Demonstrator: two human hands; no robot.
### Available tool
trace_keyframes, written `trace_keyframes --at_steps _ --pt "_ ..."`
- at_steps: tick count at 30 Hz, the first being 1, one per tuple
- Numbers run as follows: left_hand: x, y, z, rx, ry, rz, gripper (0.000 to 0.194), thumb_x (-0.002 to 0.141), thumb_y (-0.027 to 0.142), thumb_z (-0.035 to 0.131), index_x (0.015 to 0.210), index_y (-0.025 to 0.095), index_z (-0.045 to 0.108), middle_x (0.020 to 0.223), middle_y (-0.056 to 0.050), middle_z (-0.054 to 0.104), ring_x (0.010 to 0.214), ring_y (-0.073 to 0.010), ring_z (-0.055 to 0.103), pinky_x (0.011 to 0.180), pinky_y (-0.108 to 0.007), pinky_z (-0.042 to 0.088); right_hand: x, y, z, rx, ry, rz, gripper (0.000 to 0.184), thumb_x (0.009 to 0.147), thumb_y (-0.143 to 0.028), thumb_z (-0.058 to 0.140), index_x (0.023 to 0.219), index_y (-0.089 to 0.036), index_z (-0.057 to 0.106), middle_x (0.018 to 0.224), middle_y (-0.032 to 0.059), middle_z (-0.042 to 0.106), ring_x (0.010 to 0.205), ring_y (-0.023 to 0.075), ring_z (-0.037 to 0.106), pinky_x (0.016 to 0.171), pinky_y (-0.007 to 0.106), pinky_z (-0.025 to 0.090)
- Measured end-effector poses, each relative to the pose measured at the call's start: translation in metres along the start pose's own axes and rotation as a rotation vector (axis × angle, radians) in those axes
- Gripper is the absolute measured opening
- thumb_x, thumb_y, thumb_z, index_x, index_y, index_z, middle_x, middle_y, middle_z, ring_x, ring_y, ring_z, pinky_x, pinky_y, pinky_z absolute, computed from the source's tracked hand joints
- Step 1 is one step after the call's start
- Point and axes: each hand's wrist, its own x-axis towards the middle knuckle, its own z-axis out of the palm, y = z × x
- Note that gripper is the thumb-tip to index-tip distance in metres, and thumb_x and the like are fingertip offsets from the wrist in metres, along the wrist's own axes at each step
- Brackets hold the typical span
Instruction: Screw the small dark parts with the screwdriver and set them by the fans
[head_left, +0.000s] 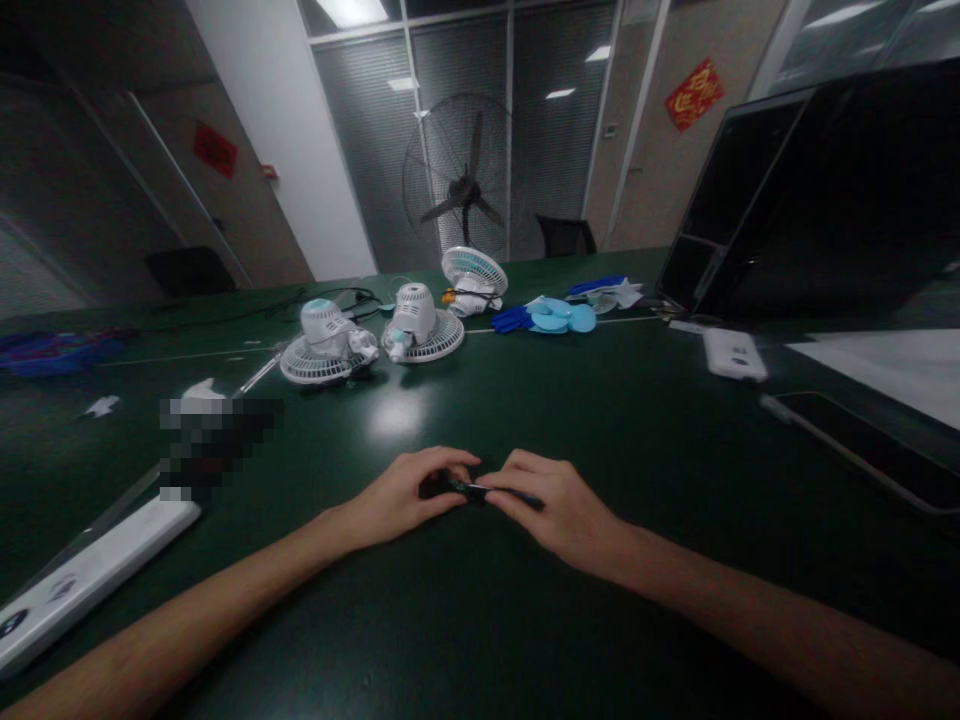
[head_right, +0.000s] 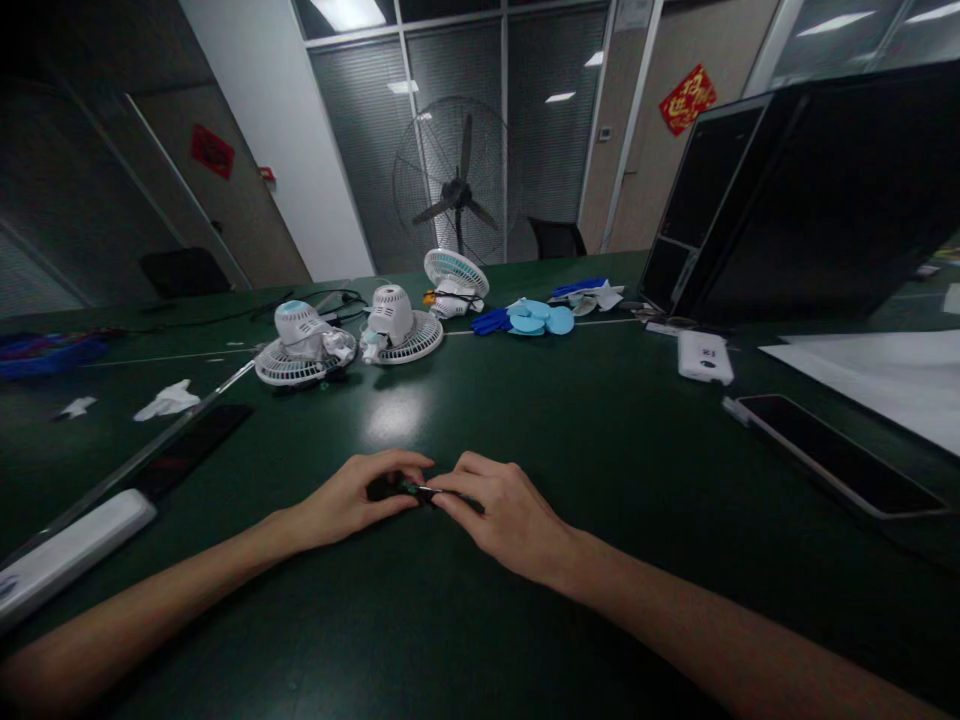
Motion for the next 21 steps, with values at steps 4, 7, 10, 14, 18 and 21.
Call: trace_keyframes --at_steps 4,7,10,14,18,21 --pt "0.001 0.001 0.0 0.029 -0.011 0.018 0.046 0.099 0.028 0.07 0.143 0.028 0.057 0.118 -0.005 0.071 0.11 -0.0211 0.067 0.096 -0.036 0.053 -0.001 0.002 0.001 -0.017 0.029 0.009 0.024 0.106 -0.024 0.063 0.127 -0.025 0.075 0.11 0.004 0.07 0.092 0.017 0.068 0.08 0.03 0.053" --pt "-0.001 0.003 0.0 0.056 -0.02 0.035 0.049 0.1 0.026 0.068 0.146 0.03 0.054 0.119 -0.004 0.069 0.112 -0.0213 0.066 0.099 -0.038 0.052 -0.003 0.003 0.0 -0.011 0.069 0.028 0.023 0.106 -0.025 0.063 0.125 -0.025 0.075 0.109 0.0035 0.07 0.091 0.0163 0.068 0.077 0.029 0.052" --pt "-0.004 0.002 0.001 0.06 -0.05 0.052 0.051 0.102 0.025 0.064 0.151 0.032 0.05 0.123 -0.005 0.067 0.113 -0.0209 0.065 0.1 -0.038 0.053 -0.004 0.003 0.0 -0.013 0.101 0.03 0.021 0.106 -0.025 0.063 0.123 -0.024 0.076 0.106 0.0033 0.071 0.089 0.0159 0.068 0.077 0.029 0.052" --pt "-0.008 -0.019 -0.013 0.081 -0.066 0.055 0.049 0.106 0.025 0.056 0.154 0.033 0.048 0.128 -0.007 0.066 0.116 -0.0211 0.064 0.101 -0.038 0.053 -0.005 0.001 -0.001 -0.005 0.108 0.029 0.021 0.105 -0.024 0.063 0.123 -0.025 0.076 0.105 0.0025 0.071 0.087 0.0149 0.068 0.074 0.027 0.052" --pt "-0.013 -0.073 -0.057 0.202 0.113 -0.038 0.049 0.104 0.029 0.055 0.153 0.029 0.05 0.132 -0.009 0.065 0.117 -0.0244 0.065 0.103 -0.043 0.053 -0.004 -0.002 -0.003 0.015 0.085 0.036 0.022 0.106 -0.023 0.062 0.124 -0.024 0.076 0.107 0.0027 0.071 0.089 0.0146 0.068 0.075 0.026 0.053" --pt "-0.022 -0.119 -0.097 0.323 0.278 -0.191 0.049 0.101 0.039 0.056 0.149 0.024 0.054 0.125 -0.011 0.068 0.109 -0.0271 0.068 0.094 -0.044 0.056 -0.005 -0.003 -0.005 0.039 0.063 0.049 0.023 0.107 -0.024 0.061 0.125 -0.024 0.075 0.108 0.0031 0.071 0.089 0.0143 0.068 0.073 0.025 0.054"
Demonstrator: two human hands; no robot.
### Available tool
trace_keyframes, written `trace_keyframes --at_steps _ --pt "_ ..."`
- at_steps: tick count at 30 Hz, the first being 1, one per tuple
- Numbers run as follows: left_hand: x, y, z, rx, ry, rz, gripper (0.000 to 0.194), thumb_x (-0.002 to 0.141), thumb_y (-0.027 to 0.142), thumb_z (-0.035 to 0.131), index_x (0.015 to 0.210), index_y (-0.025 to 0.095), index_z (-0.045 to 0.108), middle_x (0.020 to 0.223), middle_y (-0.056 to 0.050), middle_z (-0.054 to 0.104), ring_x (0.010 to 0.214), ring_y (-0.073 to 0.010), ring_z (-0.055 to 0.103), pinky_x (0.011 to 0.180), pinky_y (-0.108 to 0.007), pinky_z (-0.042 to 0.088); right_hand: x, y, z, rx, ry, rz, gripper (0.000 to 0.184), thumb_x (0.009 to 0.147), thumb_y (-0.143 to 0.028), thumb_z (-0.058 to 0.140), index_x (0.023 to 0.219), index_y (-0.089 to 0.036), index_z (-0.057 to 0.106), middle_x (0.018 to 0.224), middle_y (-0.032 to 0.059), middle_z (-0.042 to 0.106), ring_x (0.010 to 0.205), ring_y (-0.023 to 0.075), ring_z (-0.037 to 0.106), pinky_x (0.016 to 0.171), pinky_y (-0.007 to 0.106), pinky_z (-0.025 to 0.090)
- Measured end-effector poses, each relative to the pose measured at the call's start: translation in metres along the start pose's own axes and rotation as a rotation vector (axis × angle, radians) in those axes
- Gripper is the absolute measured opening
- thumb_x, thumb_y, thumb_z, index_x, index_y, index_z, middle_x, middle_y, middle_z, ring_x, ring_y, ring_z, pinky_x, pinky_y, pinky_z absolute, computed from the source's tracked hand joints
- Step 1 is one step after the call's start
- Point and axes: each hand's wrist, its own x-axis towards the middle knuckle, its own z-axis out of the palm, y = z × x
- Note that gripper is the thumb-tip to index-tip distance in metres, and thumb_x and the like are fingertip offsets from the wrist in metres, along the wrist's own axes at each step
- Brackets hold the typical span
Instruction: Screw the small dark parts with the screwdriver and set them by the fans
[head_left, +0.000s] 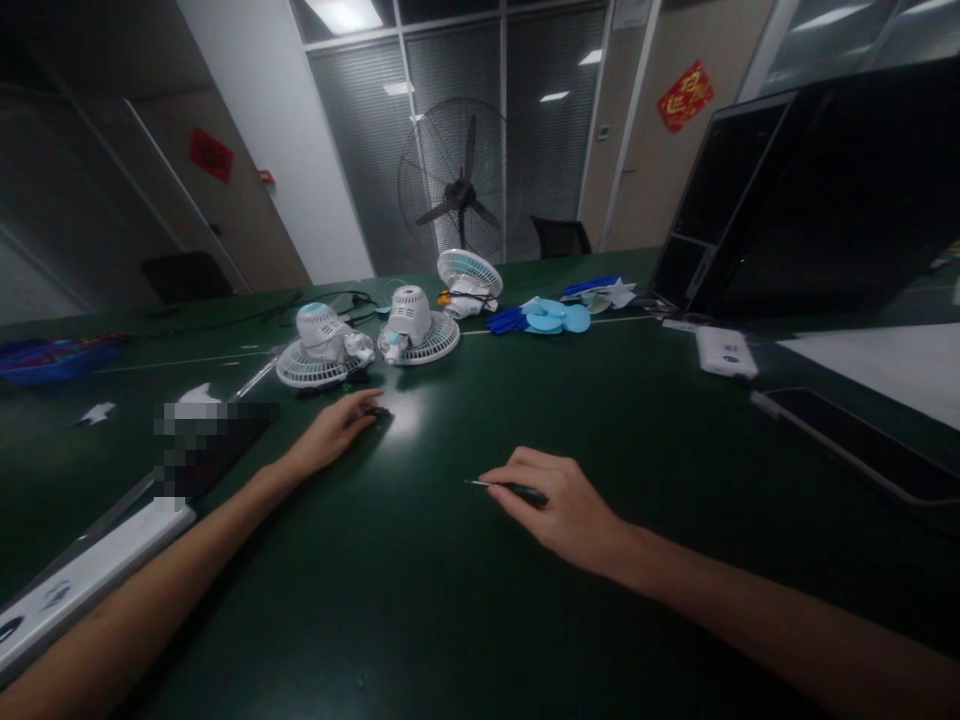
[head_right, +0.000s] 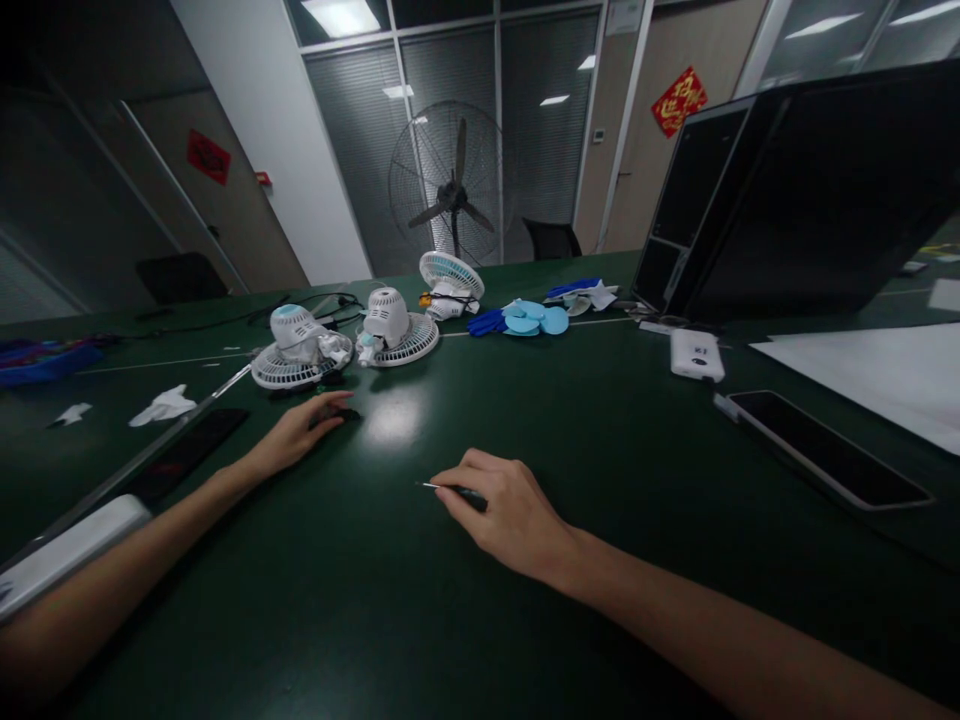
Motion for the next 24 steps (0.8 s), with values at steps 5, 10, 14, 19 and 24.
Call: trace_keyframes --at_steps 5,10,14,19,24 --pt "0.003 -0.056 -0.022 0.092 0.179 -0.11 0.062 0.092 0.055 0.058 0.14 0.016 0.058 0.117 -0.014 0.072 0.102 -0.0306 0.07 0.088 -0.045 0.057 -0.001 0.001 0.0 0.008 -0.005 -0.001 0.023 0.106 -0.023 0.062 0.125 -0.023 0.075 0.108 0.0032 0.071 0.089 0.0141 0.068 0.074 0.025 0.056" --pt "0.002 -0.068 -0.032 0.049 0.159 -0.175 0.073 0.09 0.069 0.058 0.142 0.018 0.058 0.12 -0.013 0.074 0.103 -0.0292 0.072 0.088 -0.041 0.058 -0.001 0.002 0.001 0.007 -0.002 -0.007 0.022 0.106 -0.023 0.062 0.124 -0.023 0.075 0.107 0.0034 0.072 0.088 0.0147 0.068 0.074 0.026 0.055" --pt "-0.002 -0.071 -0.05 0.121 0.067 -0.313 0.071 0.075 0.075 0.073 0.121 0.021 0.073 0.111 -0.011 0.078 0.099 -0.0305 0.073 0.083 -0.037 0.058 0.0 0.001 0.001 0.004 0.01 -0.007 0.022 0.106 -0.023 0.062 0.123 -0.023 0.076 0.106 0.0032 0.071 0.088 0.015 0.068 0.075 0.027 0.055" --pt "-0.004 -0.07 -0.068 0.192 -0.095 -0.404 0.045 0.07 0.066 0.074 0.092 0.027 0.081 0.098 -0.007 0.08 0.094 -0.0317 0.073 0.083 -0.038 0.057 0.0 0.002 0.001 -0.007 0.003 0.002 0.022 0.106 -0.024 0.061 0.124 -0.024 0.075 0.106 0.0027 0.072 0.087 0.0147 0.068 0.073 0.027 0.054" --pt "-0.006 -0.07 -0.069 0.142 -0.103 -0.378 0.045 0.072 0.061 0.072 0.097 0.025 0.079 0.103 -0.007 0.079 0.098 -0.0309 0.074 0.086 -0.038 0.058 -0.001 0.002 0.0 -0.014 -0.005 -0.009 0.023 0.107 -0.025 0.061 0.124 -0.023 0.075 0.107 0.0029 0.072 0.089 0.0143 0.068 0.074 0.026 0.054"
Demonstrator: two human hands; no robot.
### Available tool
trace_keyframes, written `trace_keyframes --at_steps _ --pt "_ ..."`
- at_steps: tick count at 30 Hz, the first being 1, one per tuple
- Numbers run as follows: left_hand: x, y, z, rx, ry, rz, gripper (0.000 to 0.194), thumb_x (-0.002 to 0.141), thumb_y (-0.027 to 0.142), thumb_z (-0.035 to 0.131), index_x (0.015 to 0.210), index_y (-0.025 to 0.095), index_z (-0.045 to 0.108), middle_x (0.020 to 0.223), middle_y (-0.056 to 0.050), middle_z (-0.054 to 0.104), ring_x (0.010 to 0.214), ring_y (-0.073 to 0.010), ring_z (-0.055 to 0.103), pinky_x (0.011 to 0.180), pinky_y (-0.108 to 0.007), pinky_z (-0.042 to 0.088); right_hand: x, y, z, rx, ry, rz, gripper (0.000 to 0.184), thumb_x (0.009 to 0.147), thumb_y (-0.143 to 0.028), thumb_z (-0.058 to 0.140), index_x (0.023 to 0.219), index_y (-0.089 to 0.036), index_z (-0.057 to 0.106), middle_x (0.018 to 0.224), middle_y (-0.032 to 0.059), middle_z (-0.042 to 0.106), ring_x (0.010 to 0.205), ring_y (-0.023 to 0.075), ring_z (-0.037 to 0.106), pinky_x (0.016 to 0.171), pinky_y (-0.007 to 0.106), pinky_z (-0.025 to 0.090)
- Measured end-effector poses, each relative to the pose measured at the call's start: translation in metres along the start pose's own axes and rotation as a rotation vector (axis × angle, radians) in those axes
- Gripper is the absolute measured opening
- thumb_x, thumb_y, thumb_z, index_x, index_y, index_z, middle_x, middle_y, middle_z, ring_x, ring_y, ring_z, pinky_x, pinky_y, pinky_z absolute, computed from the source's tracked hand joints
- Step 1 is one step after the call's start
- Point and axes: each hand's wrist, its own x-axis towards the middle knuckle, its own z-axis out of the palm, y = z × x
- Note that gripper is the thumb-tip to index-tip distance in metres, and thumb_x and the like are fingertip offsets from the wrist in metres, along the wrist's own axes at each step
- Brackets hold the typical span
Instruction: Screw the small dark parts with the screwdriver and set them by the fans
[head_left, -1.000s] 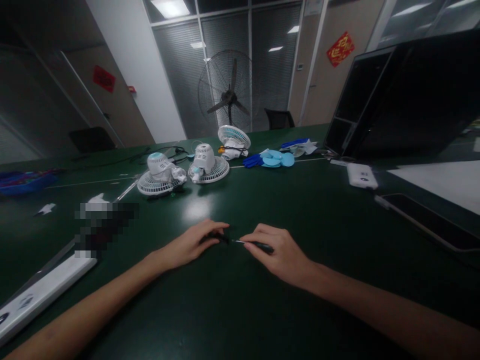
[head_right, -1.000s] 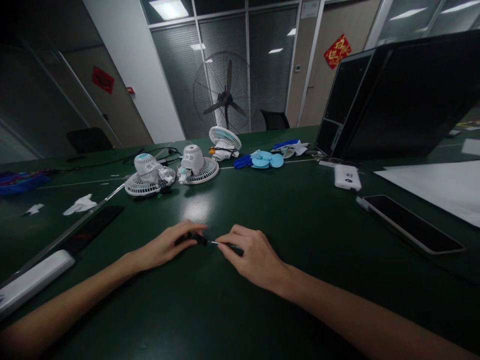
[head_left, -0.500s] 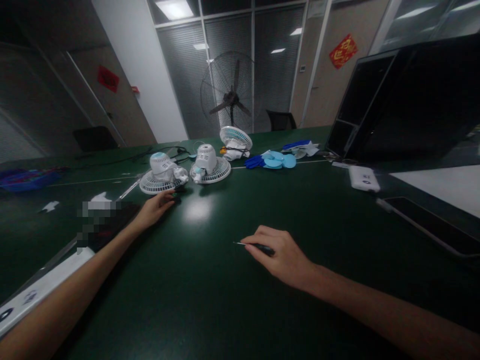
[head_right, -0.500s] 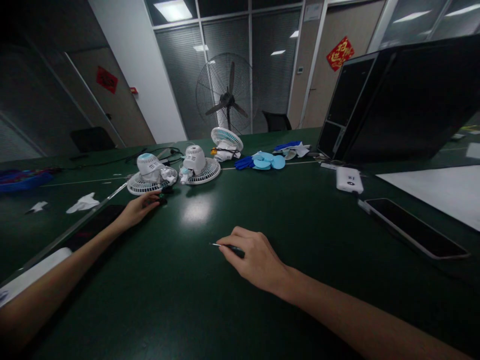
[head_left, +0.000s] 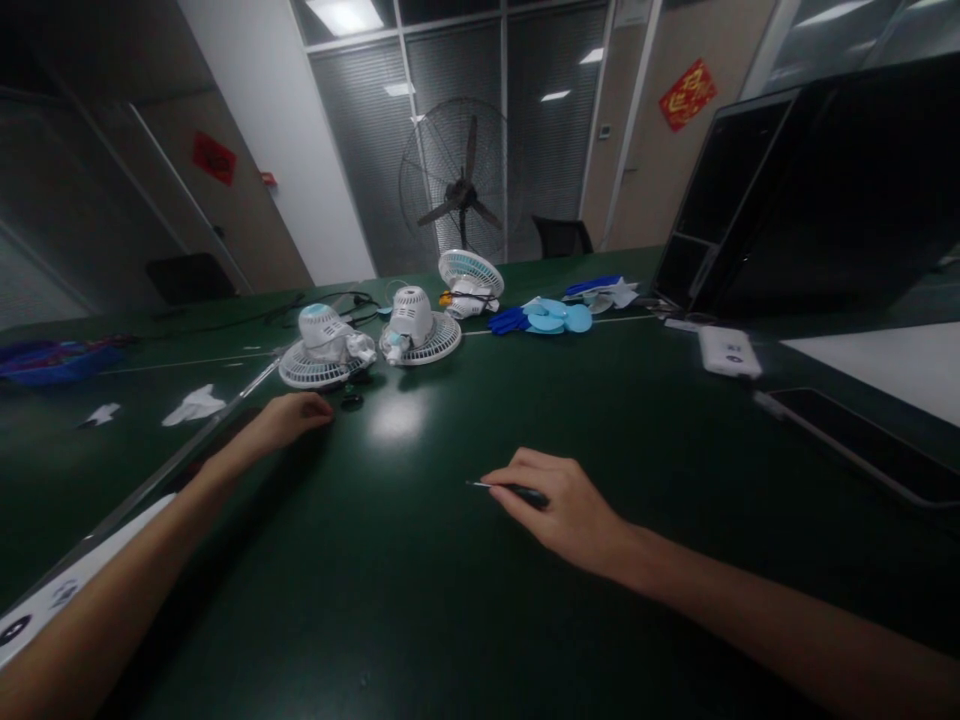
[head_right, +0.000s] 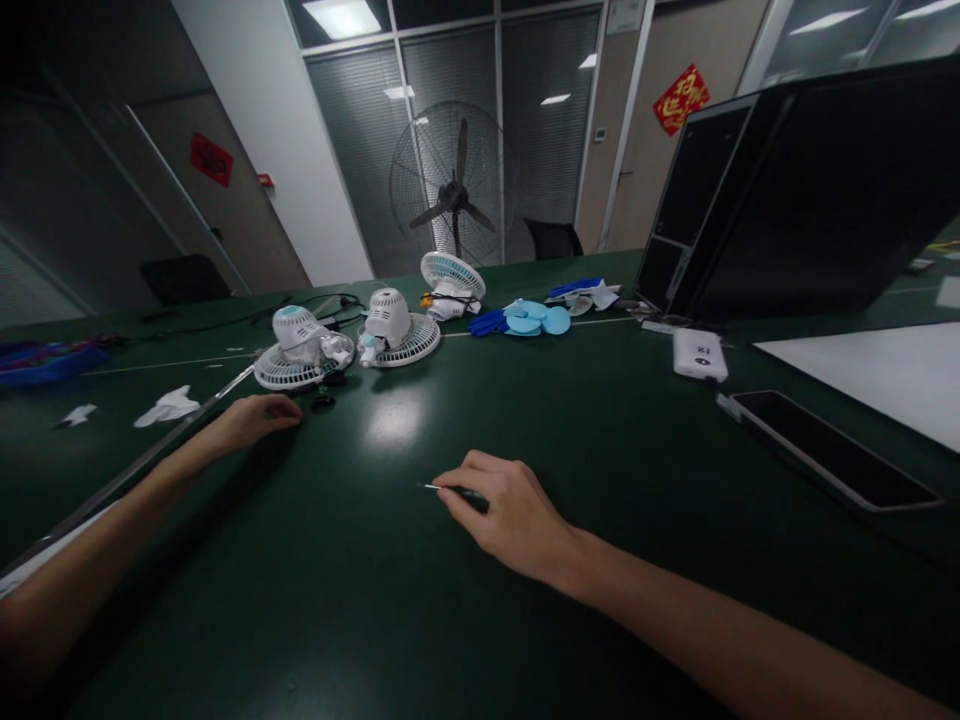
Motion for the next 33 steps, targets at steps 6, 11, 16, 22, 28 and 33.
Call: trace_keyframes --at_steps 6,11,16,22,28,33 --pt "-0.004 0.008 0.012 -0.166 0.131 0.103 0.052 0.072 0.054 0.073 0.113 0.021 0.072 0.111 -0.011 0.077 0.098 -0.0308 0.075 0.084 -0.043 0.061 0.0 0.0 0.001 0.008 0.0 -0.003 0.023 0.107 -0.026 0.06 0.124 -0.023 0.075 0.107 0.0038 0.072 0.086 0.0145 0.069 0.072 0.026 0.055" --pt "-0.005 0.016 0.019 -0.213 0.18 0.123 0.056 0.071 0.052 0.074 0.116 0.019 0.068 0.109 -0.013 0.076 0.098 -0.0307 0.075 0.087 -0.045 0.061 0.001 -0.001 0.0 0.009 -0.004 -0.003 0.023 0.108 -0.026 0.06 0.124 -0.022 0.075 0.108 0.0047 0.072 0.088 0.0152 0.069 0.074 0.027 0.057" --pt "-0.004 0.022 0.021 -0.119 0.349 0.147 0.051 0.083 0.047 0.065 0.128 0.021 0.065 0.11 -0.01 0.077 0.101 -0.0296 0.073 0.093 -0.045 0.057 0.001 0.001 0.0 0.012 -0.012 0.004 0.022 0.107 -0.024 0.062 0.125 -0.023 0.075 0.108 0.0041 0.072 0.089 0.0152 0.069 0.074 0.027 0.056" --pt "-0.001 0.025 0.028 -0.045 0.416 0.173 0.047 0.088 0.045 0.056 0.125 0.019 0.069 0.115 -0.012 0.076 0.105 -0.0296 0.073 0.092 -0.041 0.056 0.0 0.0 0.0 0.013 -0.013 0.013 0.022 0.107 -0.024 0.061 0.125 -0.022 0.075 0.107 0.0041 0.072 0.087 0.0148 0.068 0.072 0.027 0.056" --pt "-0.002 0.013 0.025 0.063 0.289 0.144 0.046 0.086 0.058 0.059 0.108 0.021 0.077 0.118 -0.014 0.076 0.103 -0.0336 0.071 0.091 -0.044 0.057 0.0 -0.002 -0.001 0.01 -0.015 0.013 0.022 0.107 -0.024 0.061 0.125 -0.022 0.075 0.108 0.0043 0.072 0.088 0.0149 0.068 0.073 0.026 0.056" --pt "0.001 0.01 0.024 0.045 0.3 0.151 0.049 0.086 0.066 0.058 0.098 0.022 0.078 0.11 -0.014 0.077 0.1 -0.0349 0.071 0.093 -0.046 0.056 0.0 0.0 0.0 0.004 -0.022 0.009 0.023 0.108 -0.026 0.06 0.126 -0.022 0.074 0.11 0.0047 0.072 0.088 0.0148 0.069 0.072 0.026 0.057"
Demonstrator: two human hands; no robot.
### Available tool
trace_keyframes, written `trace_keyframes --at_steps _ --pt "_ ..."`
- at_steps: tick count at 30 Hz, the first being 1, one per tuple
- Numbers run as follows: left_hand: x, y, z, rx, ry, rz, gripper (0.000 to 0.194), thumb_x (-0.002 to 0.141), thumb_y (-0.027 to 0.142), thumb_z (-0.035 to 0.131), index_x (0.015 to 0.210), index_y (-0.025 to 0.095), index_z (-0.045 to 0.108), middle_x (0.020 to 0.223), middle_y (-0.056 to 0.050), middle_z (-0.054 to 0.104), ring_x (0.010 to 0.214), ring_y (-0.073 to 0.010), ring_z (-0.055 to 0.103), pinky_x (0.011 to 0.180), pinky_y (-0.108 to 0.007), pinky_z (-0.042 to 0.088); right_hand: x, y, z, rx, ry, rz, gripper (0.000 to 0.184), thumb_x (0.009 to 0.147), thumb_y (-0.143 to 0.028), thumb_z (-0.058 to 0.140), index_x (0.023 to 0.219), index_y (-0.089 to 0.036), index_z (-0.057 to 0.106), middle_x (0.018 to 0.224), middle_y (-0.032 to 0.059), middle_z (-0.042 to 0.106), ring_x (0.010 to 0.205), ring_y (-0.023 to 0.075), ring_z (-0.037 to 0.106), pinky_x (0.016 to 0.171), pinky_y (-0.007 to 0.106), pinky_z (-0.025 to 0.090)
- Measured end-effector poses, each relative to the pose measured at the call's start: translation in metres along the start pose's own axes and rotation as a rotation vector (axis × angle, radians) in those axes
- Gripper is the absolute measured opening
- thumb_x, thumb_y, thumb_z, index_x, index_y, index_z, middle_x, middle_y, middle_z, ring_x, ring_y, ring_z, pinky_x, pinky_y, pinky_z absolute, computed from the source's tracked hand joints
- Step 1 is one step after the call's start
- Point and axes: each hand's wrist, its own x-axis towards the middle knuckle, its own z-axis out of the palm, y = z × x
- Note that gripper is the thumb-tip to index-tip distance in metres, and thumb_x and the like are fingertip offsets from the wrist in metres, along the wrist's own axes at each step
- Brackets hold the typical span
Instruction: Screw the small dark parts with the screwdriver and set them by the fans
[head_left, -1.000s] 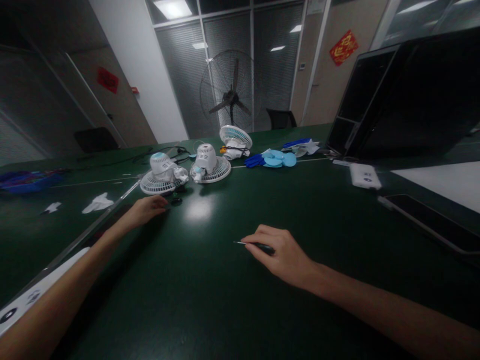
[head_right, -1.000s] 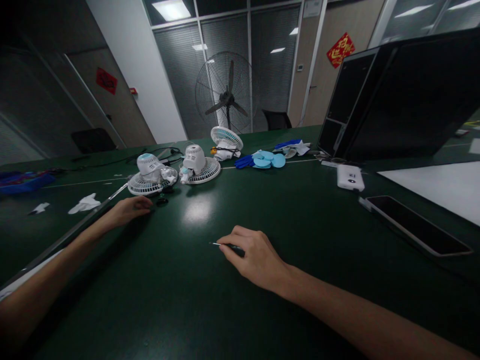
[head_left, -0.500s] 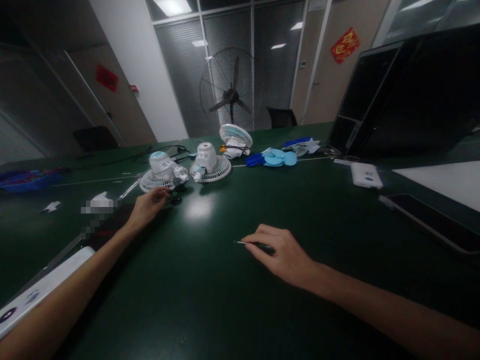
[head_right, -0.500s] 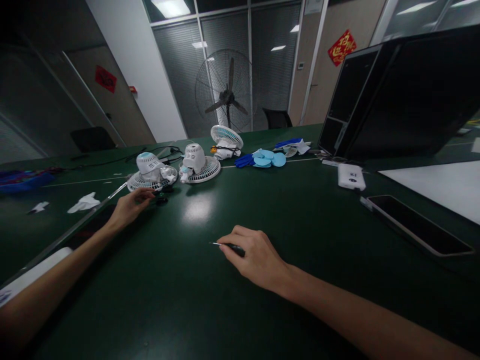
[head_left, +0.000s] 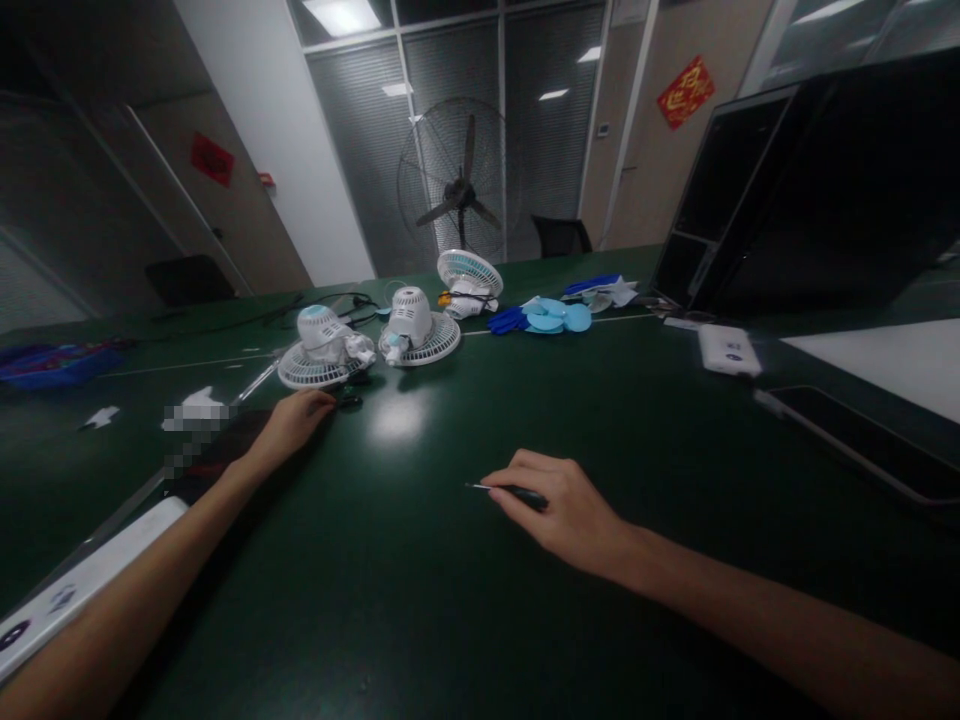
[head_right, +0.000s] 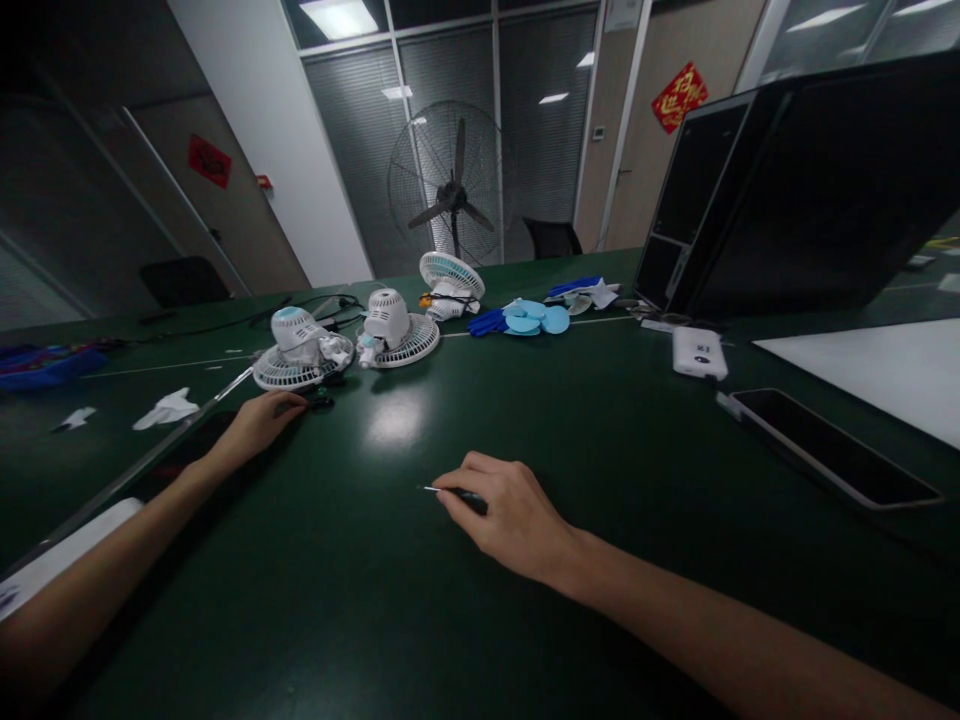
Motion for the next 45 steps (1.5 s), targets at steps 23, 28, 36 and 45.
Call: trace_keyframes --at_steps 23,28,36,45 --pt "-0.001 0.024 0.014 -0.182 0.033 -0.112 0.06 0.087 0.068 0.066 0.12 0.018 0.074 0.116 -0.012 0.077 0.1 -0.0305 0.073 0.087 -0.04 0.058 0.001 -0.001 0.0 -0.004 0.027 -0.008 0.022 0.106 -0.024 0.062 0.123 -0.022 0.076 0.107 0.0047 0.073 0.087 0.0153 0.069 0.074 0.027 0.057" --pt "-0.008 0.051 0.014 -0.139 -0.034 0.052 0.048 0.094 0.061 0.063 0.118 0.022 0.076 0.116 -0.01 0.077 0.098 -0.0293 0.073 0.084 -0.039 0.058 0.001 -0.002 -0.001 -0.001 0.009 0.002 0.022 0.106 -0.024 0.061 0.124 -0.022 0.076 0.108 0.0043 0.072 0.087 0.0149 0.068 0.073 0.026 0.056" --pt "-0.044 0.151 0.034 -0.135 -0.187 0.52 0.034 0.108 0.038 0.053 0.134 0.028 0.072 0.124 -0.008 0.074 0.111 -0.025 0.07 0.098 -0.041 0.058 0.002 -0.002 -0.001 -0.066 -0.008 0.007 0.023 0.106 -0.025 0.061 0.124 -0.023 0.075 0.108 0.0034 0.072 0.087 0.0151 0.069 0.075 0.027 0.055" --pt "-0.074 0.198 0.045 -0.341 -0.323 0.517 0.032 0.106 0.031 0.061 0.137 0.027 0.066 0.123 -0.006 0.072 0.108 -0.0192 0.068 0.094 -0.034 0.057 0.002 0.003 0.004 -0.137 -0.009 -0.002 0.023 0.106 -0.024 0.062 0.123 -0.024 0.076 0.106 0.0028 0.071 0.087 0.0156 0.069 0.076 0.028 0.052"
